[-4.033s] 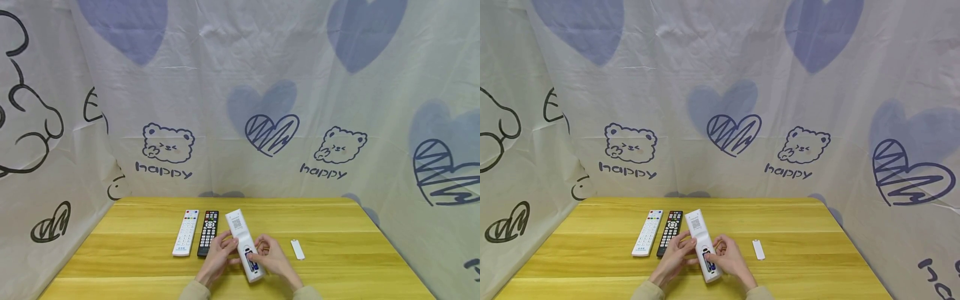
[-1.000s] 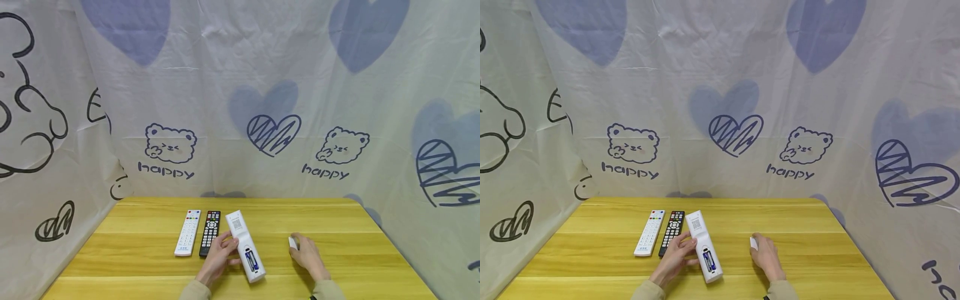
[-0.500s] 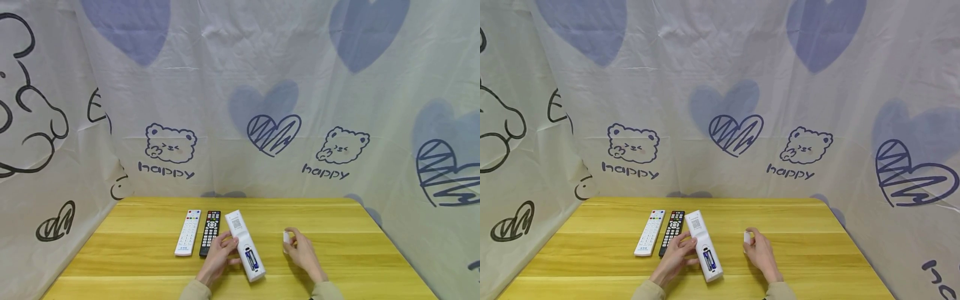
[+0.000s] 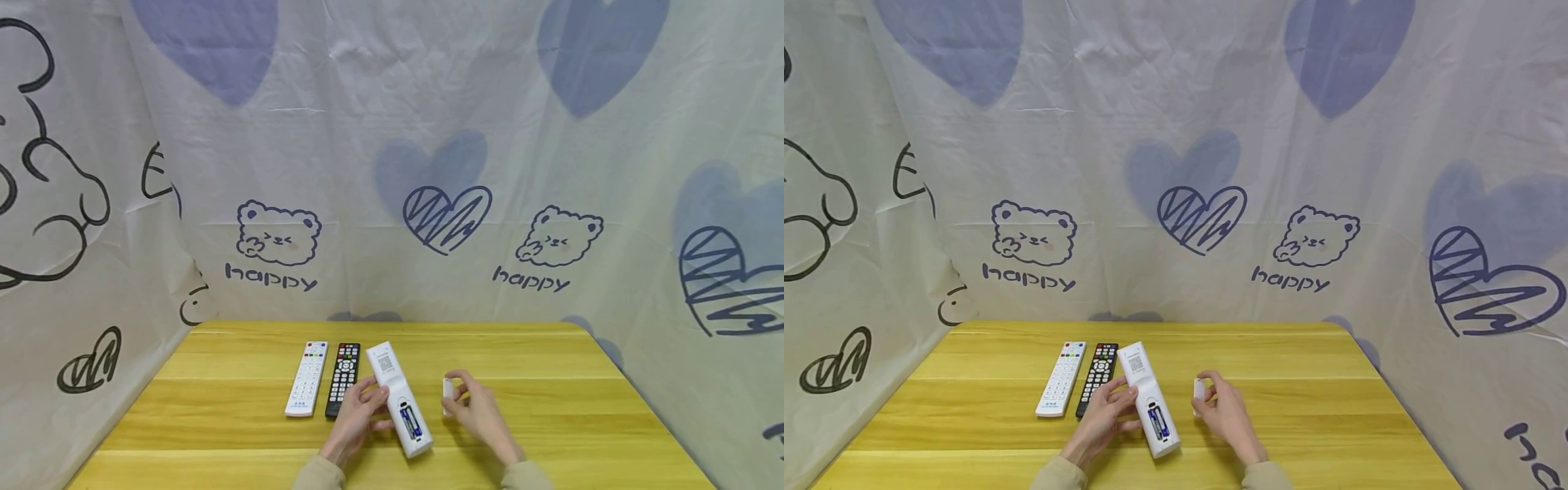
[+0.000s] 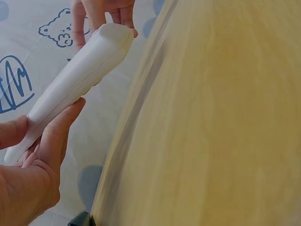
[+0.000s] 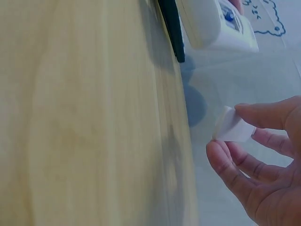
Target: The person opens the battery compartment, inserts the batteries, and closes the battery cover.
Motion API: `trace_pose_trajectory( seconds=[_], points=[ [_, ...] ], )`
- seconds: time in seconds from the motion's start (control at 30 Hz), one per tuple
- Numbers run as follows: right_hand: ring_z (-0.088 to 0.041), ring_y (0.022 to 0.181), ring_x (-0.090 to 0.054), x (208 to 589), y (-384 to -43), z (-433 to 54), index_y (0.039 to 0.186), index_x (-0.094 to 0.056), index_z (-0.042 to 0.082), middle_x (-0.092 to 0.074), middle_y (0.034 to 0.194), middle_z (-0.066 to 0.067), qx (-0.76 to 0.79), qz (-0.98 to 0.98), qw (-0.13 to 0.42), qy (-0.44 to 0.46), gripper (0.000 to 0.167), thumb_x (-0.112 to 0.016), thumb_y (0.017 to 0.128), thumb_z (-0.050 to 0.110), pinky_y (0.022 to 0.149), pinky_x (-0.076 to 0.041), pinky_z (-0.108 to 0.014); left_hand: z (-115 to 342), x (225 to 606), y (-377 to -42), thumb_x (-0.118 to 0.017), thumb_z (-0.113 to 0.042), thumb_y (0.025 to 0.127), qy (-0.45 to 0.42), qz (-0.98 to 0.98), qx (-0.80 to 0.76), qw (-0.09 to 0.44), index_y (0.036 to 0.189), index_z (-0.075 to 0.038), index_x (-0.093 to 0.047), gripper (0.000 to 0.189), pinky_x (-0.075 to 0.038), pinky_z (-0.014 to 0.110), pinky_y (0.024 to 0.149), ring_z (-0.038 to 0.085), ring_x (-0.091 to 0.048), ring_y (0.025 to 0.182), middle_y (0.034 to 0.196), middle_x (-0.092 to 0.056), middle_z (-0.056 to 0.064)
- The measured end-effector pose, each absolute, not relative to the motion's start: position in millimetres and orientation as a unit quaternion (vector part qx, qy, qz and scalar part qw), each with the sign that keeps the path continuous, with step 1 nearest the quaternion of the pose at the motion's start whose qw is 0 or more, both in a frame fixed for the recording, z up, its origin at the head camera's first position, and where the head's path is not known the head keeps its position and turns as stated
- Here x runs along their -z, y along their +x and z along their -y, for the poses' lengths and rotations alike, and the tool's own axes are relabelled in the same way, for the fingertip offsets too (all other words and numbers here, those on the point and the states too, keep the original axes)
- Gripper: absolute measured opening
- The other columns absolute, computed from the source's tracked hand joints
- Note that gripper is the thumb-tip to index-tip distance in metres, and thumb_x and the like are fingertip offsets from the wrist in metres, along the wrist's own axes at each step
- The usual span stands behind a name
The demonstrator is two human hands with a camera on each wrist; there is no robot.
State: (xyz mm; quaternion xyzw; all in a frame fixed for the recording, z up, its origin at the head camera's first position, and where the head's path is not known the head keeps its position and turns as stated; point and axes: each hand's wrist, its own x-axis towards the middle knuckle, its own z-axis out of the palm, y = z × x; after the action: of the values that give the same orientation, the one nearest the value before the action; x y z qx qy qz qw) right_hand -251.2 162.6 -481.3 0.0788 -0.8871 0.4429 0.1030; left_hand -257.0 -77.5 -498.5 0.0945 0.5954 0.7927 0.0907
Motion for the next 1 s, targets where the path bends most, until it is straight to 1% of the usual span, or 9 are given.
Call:
trace_pose_trajectory(
  seconds=[0.2, 0.53, 0.73, 1.0],
  points=[
    [-0.009, 0.069, -0.059, 481.2, -249.7, -157.3, 0.120, -0.063, 0.009, -0.062, 0.083, -0.004, -0.444, 0.885, 0.101, 0.100, 0.041, -0.078, 0.082, 0.003, 0.061, -0.053, -0.016, 77.8, 498.5, -257.0, -0.052, -0.011, 0.104, 0.092, -0.596, -0.792, 0.092, 0.148, 0.014, -0.030, 0.055, -0.066, 0.036, 0.078, 0.019, -0.071, 0.096, 0.127, -0.063, 0.030],
    [-0.005, 0.067, -0.055, 480.6, -250.1, -154.1, 0.118, -0.062, 0.008, -0.061, 0.085, -0.007, -0.480, 0.862, 0.084, 0.141, 0.040, -0.079, 0.082, 0.007, 0.059, -0.052, -0.016, 77.7, 498.8, -256.6, -0.052, -0.011, 0.104, 0.093, -0.597, -0.791, 0.093, 0.147, 0.014, -0.030, 0.054, -0.066, 0.039, 0.081, 0.020, -0.071, 0.098, 0.126, -0.064, 0.031],
    [-0.004, 0.068, -0.056, 483.1, -250.8, -153.3, 0.121, -0.061, 0.005, -0.061, 0.088, -0.010, -0.492, 0.850, 0.070, 0.173, 0.040, -0.077, 0.084, 0.006, 0.060, -0.054, -0.016, 78.1, 499.7, -256.8, -0.051, -0.011, 0.104, 0.092, -0.599, -0.790, 0.096, 0.147, 0.014, -0.031, 0.054, -0.066, 0.038, 0.080, 0.021, -0.072, 0.097, 0.126, -0.064, 0.031],
    [-0.003, 0.068, -0.059, 481.5, -247.1, -151.1, 0.123, -0.059, 0.001, -0.062, 0.091, -0.014, -0.511, 0.832, 0.063, 0.207, 0.040, -0.076, 0.086, 0.006, 0.061, -0.057, -0.018, 77.7, 500.0, -256.8, -0.051, -0.011, 0.104, 0.093, -0.602, -0.788, 0.092, 0.147, 0.015, -0.031, 0.054, -0.066, 0.039, 0.080, 0.021, -0.071, 0.098, 0.127, -0.062, 0.033]
  ],
)
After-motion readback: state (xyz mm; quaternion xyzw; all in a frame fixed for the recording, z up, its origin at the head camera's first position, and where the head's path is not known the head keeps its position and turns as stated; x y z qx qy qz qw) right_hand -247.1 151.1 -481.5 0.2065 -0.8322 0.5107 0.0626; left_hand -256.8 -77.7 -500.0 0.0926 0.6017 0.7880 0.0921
